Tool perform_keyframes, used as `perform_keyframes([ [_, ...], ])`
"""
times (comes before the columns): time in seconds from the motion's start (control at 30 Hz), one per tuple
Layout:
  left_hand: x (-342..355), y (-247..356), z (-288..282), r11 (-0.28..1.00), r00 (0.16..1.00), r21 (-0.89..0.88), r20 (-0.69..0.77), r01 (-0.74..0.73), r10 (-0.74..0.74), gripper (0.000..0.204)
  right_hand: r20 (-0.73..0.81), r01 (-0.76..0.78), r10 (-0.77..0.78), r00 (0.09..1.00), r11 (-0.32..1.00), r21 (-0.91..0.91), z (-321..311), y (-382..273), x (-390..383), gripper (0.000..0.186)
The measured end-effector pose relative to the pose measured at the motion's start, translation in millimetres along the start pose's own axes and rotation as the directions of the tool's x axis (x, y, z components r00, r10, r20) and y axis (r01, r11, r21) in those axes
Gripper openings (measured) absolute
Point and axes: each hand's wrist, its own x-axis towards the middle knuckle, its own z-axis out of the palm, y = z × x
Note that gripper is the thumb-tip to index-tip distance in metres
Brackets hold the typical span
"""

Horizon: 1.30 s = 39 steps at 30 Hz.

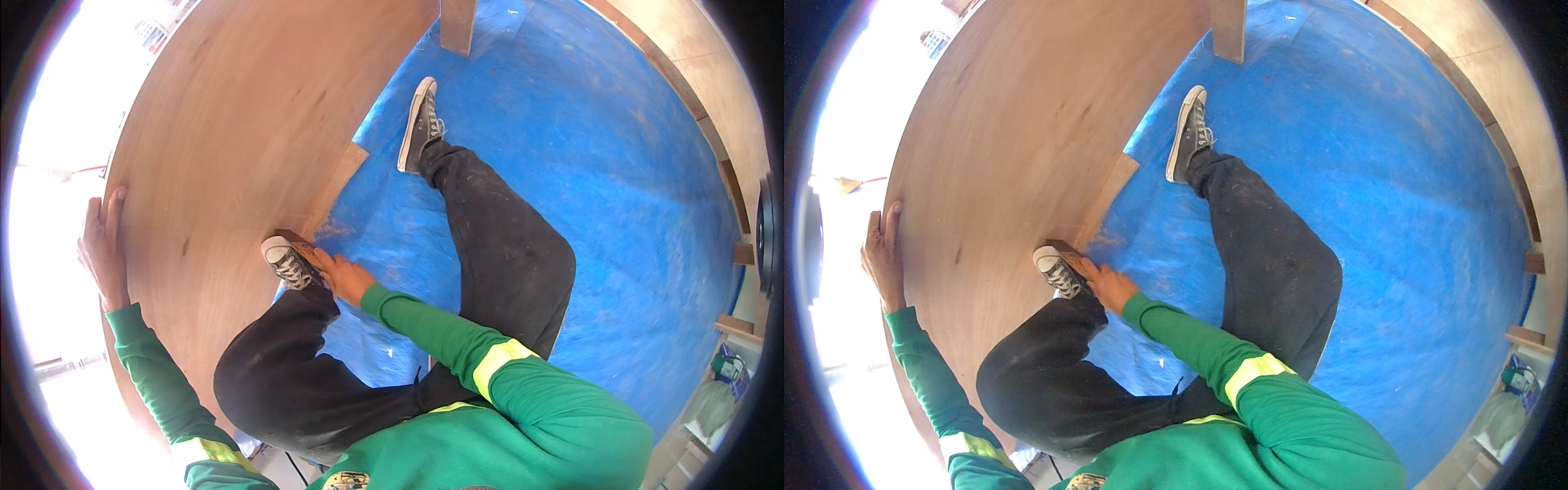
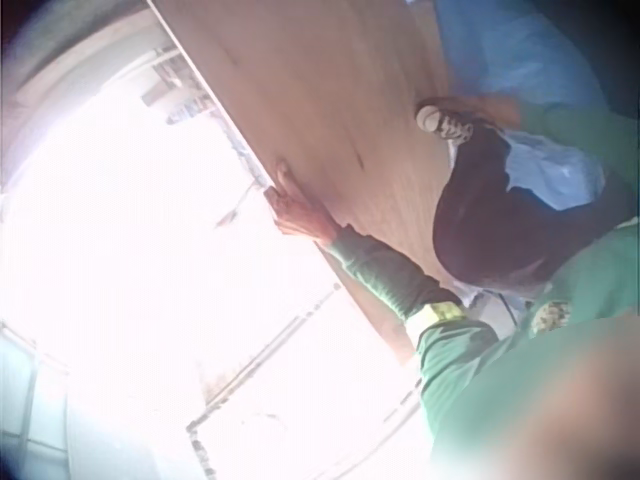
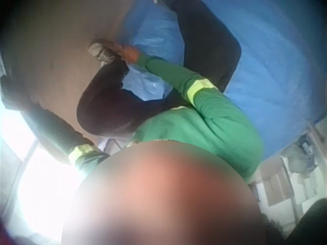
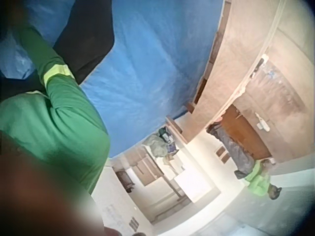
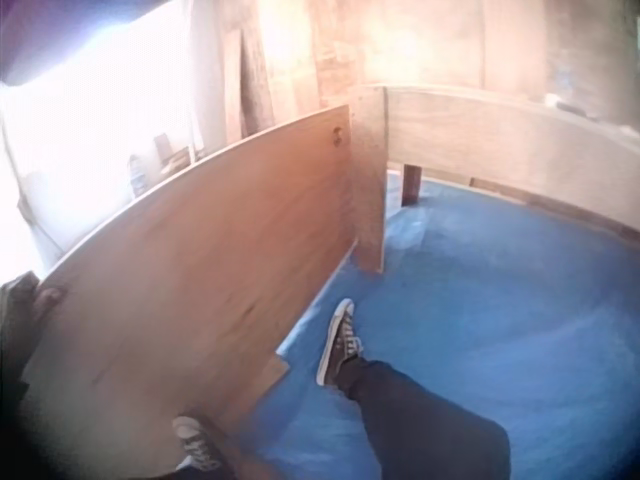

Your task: The person sits on a blue floor covering and uses a hand saw to cut a piece of plywood. After cutting, they stand, carry the cut piece across the room, and fit it into a curved wooden frame near a window.

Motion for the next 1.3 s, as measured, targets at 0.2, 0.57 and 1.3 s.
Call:
perform_keyframes([
  [0.2,-3.7,29.1,-4.8,0.999,0.997,0.031,0.057,0.044,-0.045,0.048,-0.02,0.007,-0.006,1.0,1.0,0.022,15.1,16.3,6.1,0.059],
  [0.57,19.2,42.6,8.9,0.989,0.994,0.107,-0.017,-0.102,0.104,0.07,-0.072,0.089,-0.091,0.993,0.996,-0.026,-7.9,14.6,13.4,0.051],
  [1.3,41.9,41.4,6.6,0.996,0.996,-0.009,-0.008,-0.093,0.093,0.069,-0.07,0.022,-0.035,0.997,0.983,-0.18,-8.7,-28.1,48.7,0.039],
])
